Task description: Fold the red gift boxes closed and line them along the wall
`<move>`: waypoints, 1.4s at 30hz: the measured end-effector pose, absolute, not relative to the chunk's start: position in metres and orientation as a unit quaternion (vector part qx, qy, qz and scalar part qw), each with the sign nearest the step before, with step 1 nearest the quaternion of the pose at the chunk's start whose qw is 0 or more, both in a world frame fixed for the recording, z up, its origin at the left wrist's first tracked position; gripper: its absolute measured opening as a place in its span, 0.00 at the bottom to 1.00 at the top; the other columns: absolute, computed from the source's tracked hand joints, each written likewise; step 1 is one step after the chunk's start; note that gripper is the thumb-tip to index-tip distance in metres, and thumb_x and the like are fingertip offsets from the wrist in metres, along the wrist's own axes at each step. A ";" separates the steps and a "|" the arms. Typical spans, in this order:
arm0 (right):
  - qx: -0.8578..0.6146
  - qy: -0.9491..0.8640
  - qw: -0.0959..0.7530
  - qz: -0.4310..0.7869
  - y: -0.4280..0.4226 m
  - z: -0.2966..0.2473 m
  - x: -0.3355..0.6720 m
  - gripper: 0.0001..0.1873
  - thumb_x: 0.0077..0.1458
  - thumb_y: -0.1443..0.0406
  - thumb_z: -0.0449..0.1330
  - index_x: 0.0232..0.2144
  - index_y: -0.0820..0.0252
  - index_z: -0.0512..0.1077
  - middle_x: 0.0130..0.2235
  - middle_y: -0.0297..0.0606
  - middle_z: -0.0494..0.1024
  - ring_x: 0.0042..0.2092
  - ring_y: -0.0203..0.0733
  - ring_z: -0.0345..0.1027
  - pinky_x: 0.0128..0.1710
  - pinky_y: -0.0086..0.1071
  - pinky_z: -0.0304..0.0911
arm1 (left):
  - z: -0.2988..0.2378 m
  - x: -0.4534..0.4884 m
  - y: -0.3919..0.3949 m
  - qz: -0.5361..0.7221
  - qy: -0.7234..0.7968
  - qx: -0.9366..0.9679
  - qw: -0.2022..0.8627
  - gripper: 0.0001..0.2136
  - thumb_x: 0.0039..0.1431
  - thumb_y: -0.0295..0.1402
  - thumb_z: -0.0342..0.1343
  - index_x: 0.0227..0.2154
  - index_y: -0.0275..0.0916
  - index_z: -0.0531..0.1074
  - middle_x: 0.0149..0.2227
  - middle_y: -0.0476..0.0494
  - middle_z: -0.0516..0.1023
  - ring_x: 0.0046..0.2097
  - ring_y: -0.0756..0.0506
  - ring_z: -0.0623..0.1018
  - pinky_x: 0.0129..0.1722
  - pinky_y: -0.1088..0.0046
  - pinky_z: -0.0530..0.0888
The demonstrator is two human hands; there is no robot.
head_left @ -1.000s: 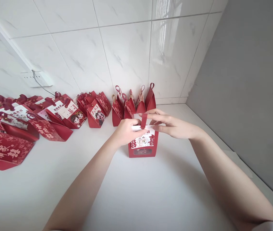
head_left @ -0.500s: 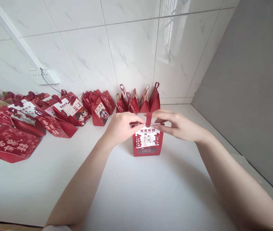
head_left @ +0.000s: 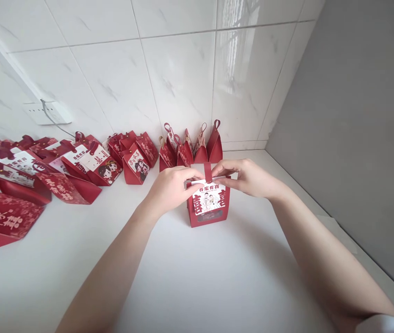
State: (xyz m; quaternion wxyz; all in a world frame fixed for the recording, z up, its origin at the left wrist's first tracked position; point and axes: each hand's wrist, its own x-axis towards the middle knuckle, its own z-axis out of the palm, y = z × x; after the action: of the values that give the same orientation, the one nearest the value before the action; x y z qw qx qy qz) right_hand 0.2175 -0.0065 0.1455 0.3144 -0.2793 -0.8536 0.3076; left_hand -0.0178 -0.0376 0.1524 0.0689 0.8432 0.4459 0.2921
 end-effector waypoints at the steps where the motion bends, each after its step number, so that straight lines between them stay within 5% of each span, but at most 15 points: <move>1: -0.282 -0.854 0.314 0.305 -0.007 0.146 0.218 0.08 0.60 0.62 0.58 0.40 0.54 0.75 0.40 0.35 0.80 0.40 0.41 0.73 0.41 0.36 0.66 | 0.152 -0.018 -0.037 0.293 0.444 0.843 0.070 0.06 0.59 0.32 0.57 0.37 0.44 0.78 0.37 0.51 0.81 0.36 0.50 0.78 0.37 0.74 0.72; 15: -0.302 -0.858 0.290 0.297 -0.006 0.145 0.215 0.05 0.58 0.64 0.58 0.38 0.54 0.73 0.38 0.34 0.81 0.38 0.40 0.73 0.38 0.34 0.64 | 0.150 -0.018 -0.034 0.299 0.463 0.819 0.162 0.05 0.57 0.36 0.59 0.34 0.43 0.76 0.36 0.51 0.81 0.39 0.48 0.80 0.41 0.73 0.75; 24: -0.312 -0.857 0.304 0.275 -0.014 0.148 0.213 0.03 0.57 0.64 0.59 0.36 0.55 0.70 0.38 0.35 0.81 0.41 0.43 0.76 0.39 0.35 0.66 | 0.154 -0.016 -0.037 0.279 0.461 0.839 0.074 0.05 0.59 0.35 0.57 0.32 0.42 0.76 0.35 0.51 0.81 0.34 0.50 0.77 0.35 0.74 0.69; 34: -0.343 -0.856 0.281 0.264 -0.016 0.151 0.212 0.03 0.58 0.63 0.58 0.32 0.54 0.71 0.35 0.34 0.82 0.36 0.42 0.75 0.34 0.34 0.64 | 0.150 -0.016 -0.036 0.291 0.476 0.825 0.092 0.06 0.57 0.38 0.59 0.31 0.42 0.77 0.33 0.51 0.81 0.32 0.49 0.77 0.37 0.73 0.70; 42: -0.336 -0.860 0.307 0.231 -0.013 0.142 0.201 0.05 0.60 0.62 0.57 0.33 0.55 0.71 0.32 0.32 0.78 0.30 0.37 0.67 0.31 0.30 0.58 | 0.151 -0.016 -0.033 0.261 0.486 0.832 0.060 0.10 0.57 0.40 0.59 0.27 0.40 0.75 0.30 0.50 0.78 0.30 0.50 0.74 0.30 0.74 0.65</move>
State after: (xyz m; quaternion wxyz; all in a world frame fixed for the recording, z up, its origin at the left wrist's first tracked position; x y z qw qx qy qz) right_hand 0.2007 -0.0132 0.1422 0.3074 -0.3363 -0.8597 0.2308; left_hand -0.0156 -0.0332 0.1505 0.0603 0.8321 0.4855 0.2612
